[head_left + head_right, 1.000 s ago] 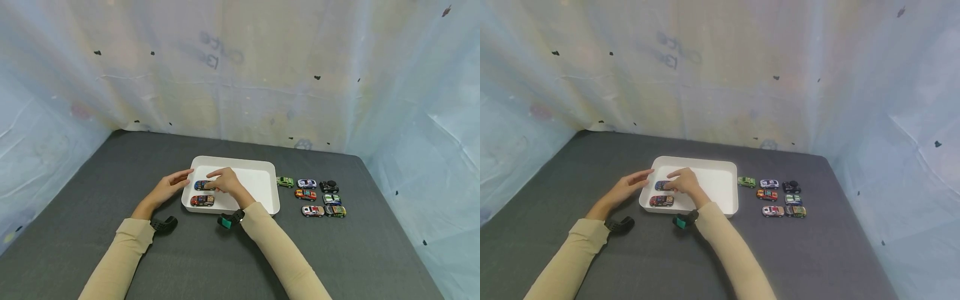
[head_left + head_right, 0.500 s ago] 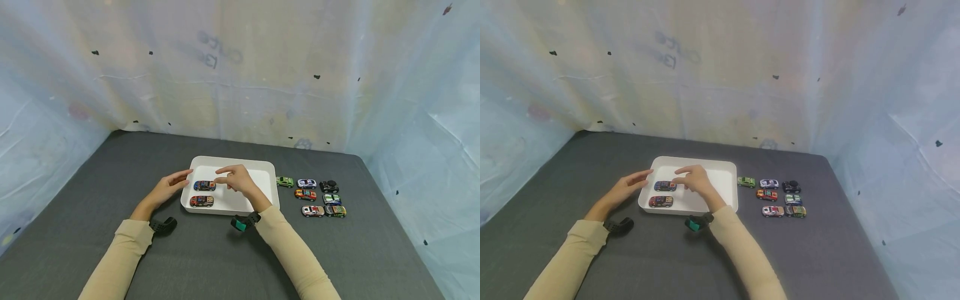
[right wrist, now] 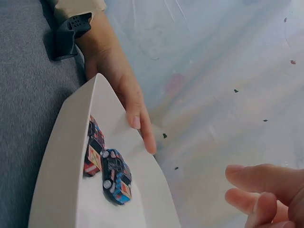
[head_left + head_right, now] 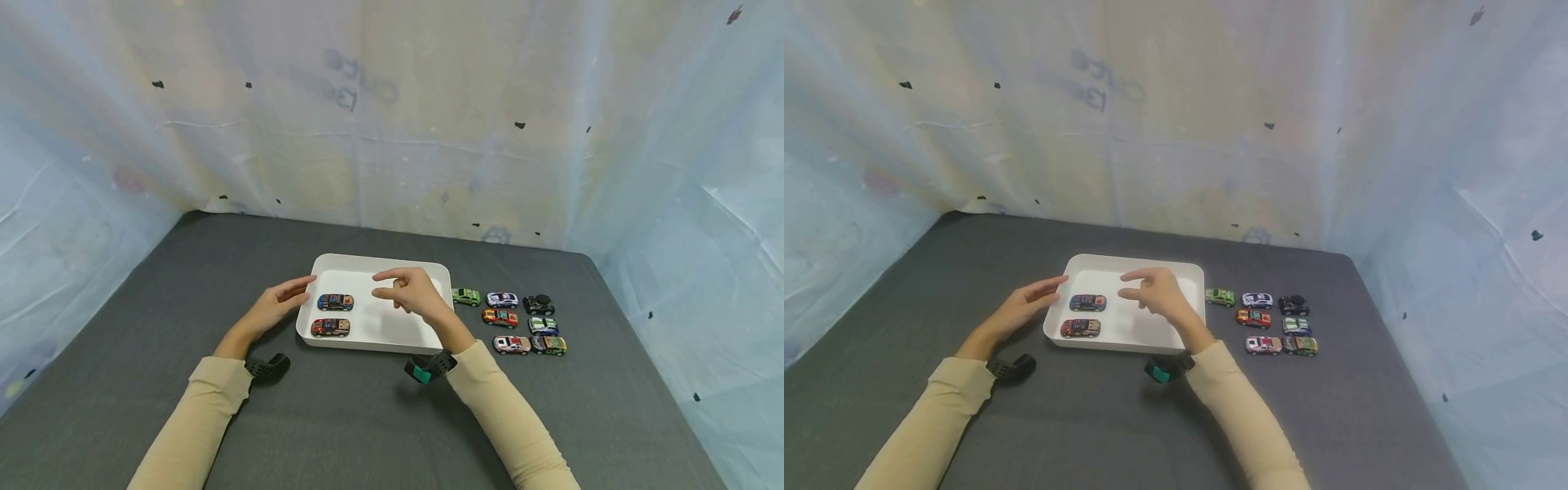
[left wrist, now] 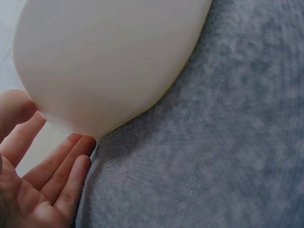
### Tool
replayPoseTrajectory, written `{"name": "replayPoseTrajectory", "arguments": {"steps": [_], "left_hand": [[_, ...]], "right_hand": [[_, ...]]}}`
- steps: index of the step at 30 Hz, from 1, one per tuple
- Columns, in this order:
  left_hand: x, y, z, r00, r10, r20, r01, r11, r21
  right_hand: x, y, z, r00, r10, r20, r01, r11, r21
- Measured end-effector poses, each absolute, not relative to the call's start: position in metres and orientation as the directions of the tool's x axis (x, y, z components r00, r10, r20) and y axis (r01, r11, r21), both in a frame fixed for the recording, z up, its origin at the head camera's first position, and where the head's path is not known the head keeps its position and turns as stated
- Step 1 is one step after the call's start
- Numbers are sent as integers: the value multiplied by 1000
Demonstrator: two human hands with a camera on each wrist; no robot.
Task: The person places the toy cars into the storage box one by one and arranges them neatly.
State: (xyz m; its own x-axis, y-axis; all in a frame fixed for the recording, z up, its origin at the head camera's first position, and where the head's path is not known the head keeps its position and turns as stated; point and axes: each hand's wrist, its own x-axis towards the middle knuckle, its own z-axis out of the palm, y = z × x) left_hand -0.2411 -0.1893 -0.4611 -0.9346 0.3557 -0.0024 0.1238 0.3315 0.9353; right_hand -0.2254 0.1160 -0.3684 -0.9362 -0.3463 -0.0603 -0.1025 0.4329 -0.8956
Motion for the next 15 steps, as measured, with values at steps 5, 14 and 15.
{"name": "replayPoseTrajectory", "arguments": {"steps": [5,14,15], "left_hand": [[-241,-189,-462,-936,352,12,139,337,931],[-242,-191,-462,-936,353,2,131,343,930],[-242,-192,-462,-937,350,-1,128,345,930]], "right_hand": [[-223,132,-363,-941,-336,-38,-118,431,-894],[-219,163,-358,-952,-307,13,-149,425,-893],[-219,166,-358,-954,-301,8,-142,425,-894]]}}
